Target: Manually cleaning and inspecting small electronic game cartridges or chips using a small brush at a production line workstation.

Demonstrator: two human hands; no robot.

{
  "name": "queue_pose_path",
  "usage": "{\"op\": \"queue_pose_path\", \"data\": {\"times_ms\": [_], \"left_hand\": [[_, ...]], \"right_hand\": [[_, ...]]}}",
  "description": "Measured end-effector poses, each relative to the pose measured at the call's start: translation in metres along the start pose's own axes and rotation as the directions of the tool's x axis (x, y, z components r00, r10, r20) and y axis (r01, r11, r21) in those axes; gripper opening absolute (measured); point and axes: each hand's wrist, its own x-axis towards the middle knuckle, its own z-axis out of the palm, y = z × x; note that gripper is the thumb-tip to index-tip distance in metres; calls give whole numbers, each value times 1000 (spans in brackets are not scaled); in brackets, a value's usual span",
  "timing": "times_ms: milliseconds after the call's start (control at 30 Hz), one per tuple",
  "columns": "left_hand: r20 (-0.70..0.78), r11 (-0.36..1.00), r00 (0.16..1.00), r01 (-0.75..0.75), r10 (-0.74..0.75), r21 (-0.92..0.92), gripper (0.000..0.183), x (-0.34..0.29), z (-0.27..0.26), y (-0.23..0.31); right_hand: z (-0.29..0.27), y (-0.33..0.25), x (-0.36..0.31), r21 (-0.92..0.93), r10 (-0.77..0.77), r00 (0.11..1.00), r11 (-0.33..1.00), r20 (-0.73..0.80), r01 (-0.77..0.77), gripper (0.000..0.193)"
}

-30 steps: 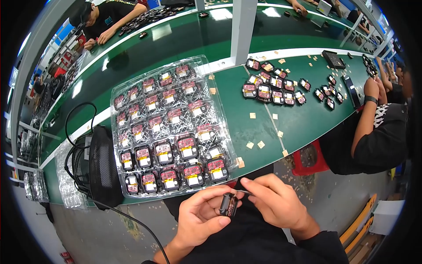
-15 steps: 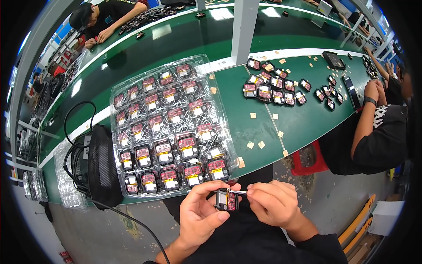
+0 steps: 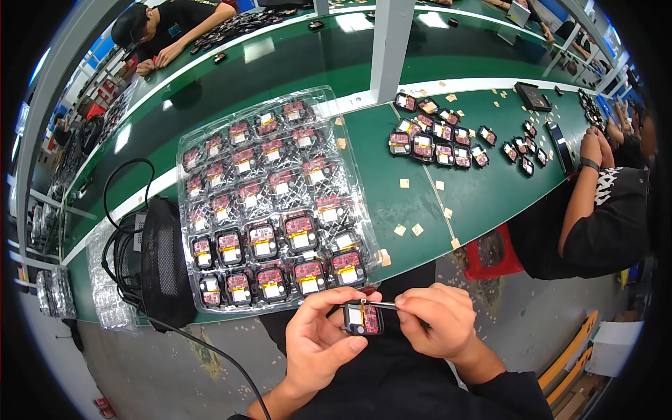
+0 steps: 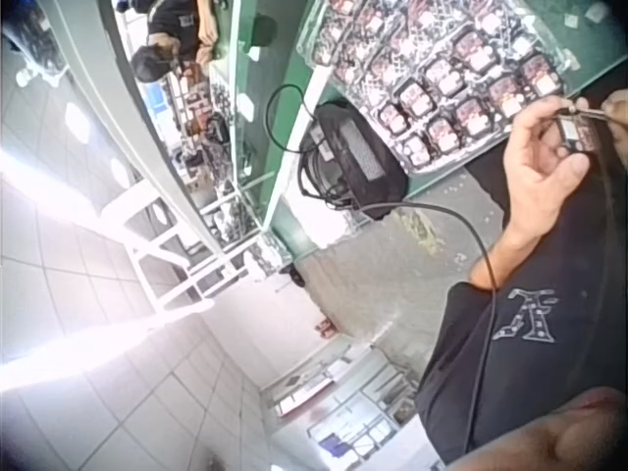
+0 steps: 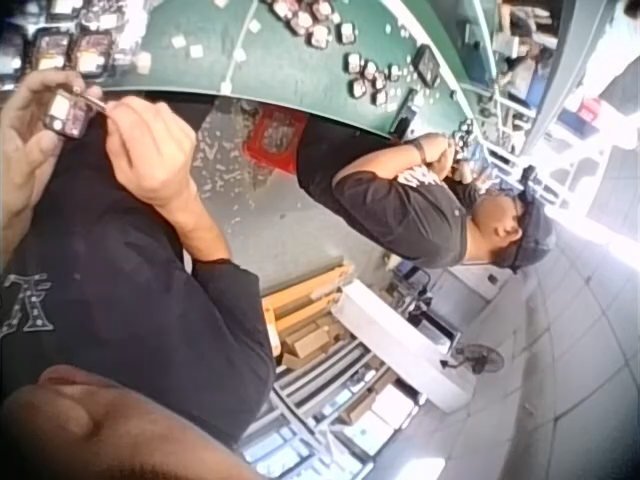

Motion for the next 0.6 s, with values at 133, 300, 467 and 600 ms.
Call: {"op": "queue_pose_path", "data": {"times_ms": [133, 300, 467, 600], "left_hand": [[-3, 1000, 1000, 8, -8, -5, 61, -1, 1, -1], [2, 1000, 1000, 16, -16, -11, 60, -3, 1, -2], [7, 1000, 1000, 12, -12, -25, 60, -2, 3, -2], [-10, 1000, 1000, -4, 4, -21, 60, -4, 2, -3]], "right_hand": [[4, 0, 2, -111, -81, 997, 991, -17, 79, 31], [6, 0, -2, -168, -138, 990, 977, -25, 132, 32], [4, 0, -3, 11, -13, 999, 1000, -30, 13, 24], [4, 2, -4, 78, 1, 1000, 997, 23, -3, 31]]}}
